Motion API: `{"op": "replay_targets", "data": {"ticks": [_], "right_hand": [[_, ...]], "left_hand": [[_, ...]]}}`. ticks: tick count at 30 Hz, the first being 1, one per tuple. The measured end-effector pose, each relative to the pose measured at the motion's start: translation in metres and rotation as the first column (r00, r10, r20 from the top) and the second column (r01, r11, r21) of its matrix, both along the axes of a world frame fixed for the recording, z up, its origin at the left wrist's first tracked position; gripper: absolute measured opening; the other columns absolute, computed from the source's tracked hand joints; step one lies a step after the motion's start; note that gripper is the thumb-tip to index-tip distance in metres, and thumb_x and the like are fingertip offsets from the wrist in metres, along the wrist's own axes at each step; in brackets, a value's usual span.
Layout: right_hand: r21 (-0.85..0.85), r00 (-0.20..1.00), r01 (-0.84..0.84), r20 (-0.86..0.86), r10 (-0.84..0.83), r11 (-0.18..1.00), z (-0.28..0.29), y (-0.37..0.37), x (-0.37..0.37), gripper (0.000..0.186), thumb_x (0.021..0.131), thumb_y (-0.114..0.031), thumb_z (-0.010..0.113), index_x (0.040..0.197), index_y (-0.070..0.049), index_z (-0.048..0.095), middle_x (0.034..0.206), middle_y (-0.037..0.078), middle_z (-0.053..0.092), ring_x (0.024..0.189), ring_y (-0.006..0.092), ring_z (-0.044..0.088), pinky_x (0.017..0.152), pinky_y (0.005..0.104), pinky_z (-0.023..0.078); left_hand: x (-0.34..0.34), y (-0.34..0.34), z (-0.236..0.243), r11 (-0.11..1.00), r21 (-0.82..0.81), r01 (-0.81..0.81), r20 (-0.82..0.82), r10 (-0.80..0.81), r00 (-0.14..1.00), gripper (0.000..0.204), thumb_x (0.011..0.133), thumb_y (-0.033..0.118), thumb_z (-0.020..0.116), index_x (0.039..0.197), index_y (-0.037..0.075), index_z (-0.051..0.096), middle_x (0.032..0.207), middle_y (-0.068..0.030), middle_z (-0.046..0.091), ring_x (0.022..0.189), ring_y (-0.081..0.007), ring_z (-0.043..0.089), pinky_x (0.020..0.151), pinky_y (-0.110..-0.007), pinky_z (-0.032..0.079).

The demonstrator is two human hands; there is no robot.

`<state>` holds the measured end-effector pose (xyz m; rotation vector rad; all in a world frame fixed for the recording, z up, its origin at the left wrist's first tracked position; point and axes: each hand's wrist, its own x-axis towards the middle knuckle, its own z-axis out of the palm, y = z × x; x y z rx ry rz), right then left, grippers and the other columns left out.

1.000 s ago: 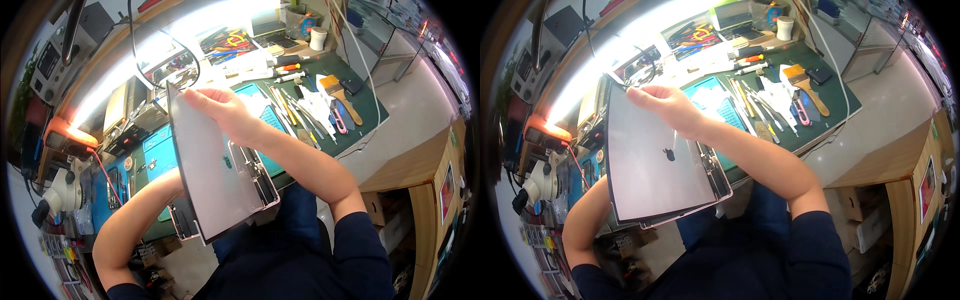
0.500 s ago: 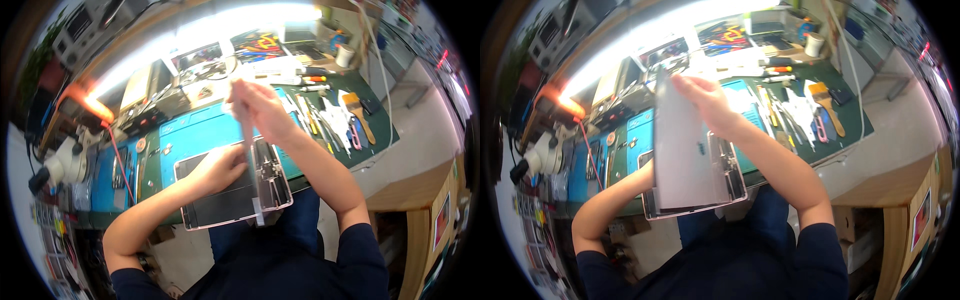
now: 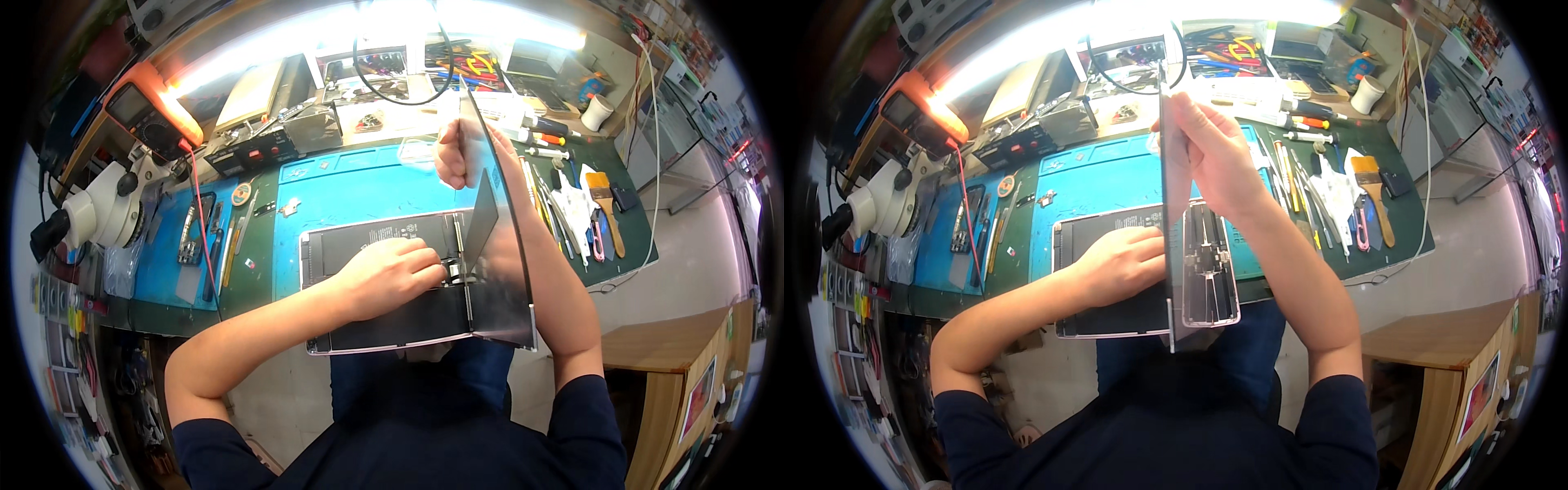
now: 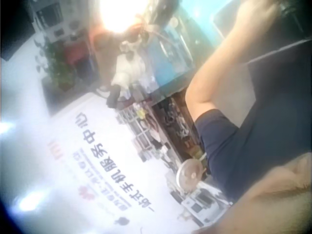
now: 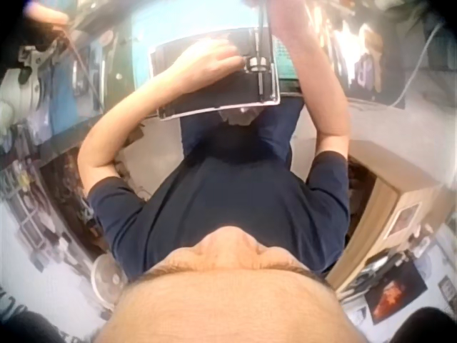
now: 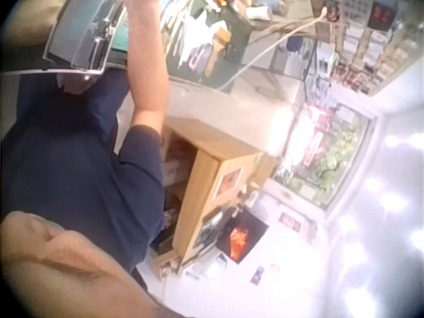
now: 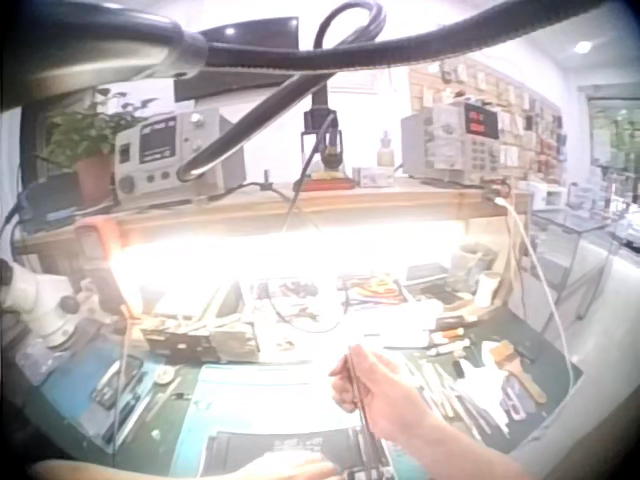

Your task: The person opens a tablet, removes the back cover, and manipulates internal components including the battery and ribbon cables. They repeatedly open and close the device, test the screen, and reseat connectors before closing the back cover.

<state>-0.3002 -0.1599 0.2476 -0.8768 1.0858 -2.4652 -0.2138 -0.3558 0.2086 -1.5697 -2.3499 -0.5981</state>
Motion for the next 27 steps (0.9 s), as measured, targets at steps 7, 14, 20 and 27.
{"op": "replay_targets", "data": {"ticks": [7,14,20,27], "right_hand": [[-0.045,0.999,-0.04,0.022,0.041,0.998,0.0,-0.002,0.002,0.033,0.105,-0.035,0.059,0.11,-0.004,0.07,0.092,-0.001,0.071,0.082,0.0043,0.065,0.072,0.0215,0.05],[-0.024,0.998,-0.024,0.061,0.025,0.999,-0.002,-0.001,0.0,0.032,0.104,-0.035,0.061,0.111,-0.005,0.069,0.093,-0.001,0.071,0.08,0.0035,0.064,0.07,0.0211,0.049],[0.145,0.966,0.219,0.108,-0.235,0.965,0.015,-0.013,0.017,0.047,0.11,-0.041,0.046,0.098,0.001,0.063,0.066,0.002,0.047,0.06,0.0128,0.048,0.053,0.0251,0.037],[0.111,0.975,0.191,0.089,-0.202,0.975,0.017,-0.014,0.019,0.039,0.107,-0.039,0.053,0.099,-0.003,0.066,0.07,-0.001,0.055,0.063,0.009,0.051,0.056,0.0239,0.039]], "left_hand": [[0.013,0.011,0.002,0.993,0.022,-0.116,-0.025,0.117,0.993,0.011,0.082,0.011,0.064,0.089,0.006,0.056,0.081,-0.0063,0.055,0.083,-0.0238,0.061,0.074,-0.036,0.055],[0.023,0.019,0.009,0.978,0.003,-0.207,0.039,0.207,0.978,0.012,0.084,0.01,0.066,0.087,0.006,0.055,0.078,-0.0056,0.055,0.08,-0.0226,0.061,0.07,-0.035,0.055],[0.031,0.023,0.017,0.966,-0.042,-0.255,0.079,0.257,0.963,0.012,0.081,0.009,0.065,0.085,0.006,0.054,0.078,-0.0052,0.054,0.077,-0.0218,0.061,0.064,-0.034,0.055],[0.024,0.021,-0.018,0.97,-0.083,-0.227,0.134,0.237,0.962,0.012,0.079,0.009,0.065,0.084,0.006,0.055,0.079,-0.0059,0.054,0.079,-0.0227,0.062,0.063,-0.035,0.054]]}}
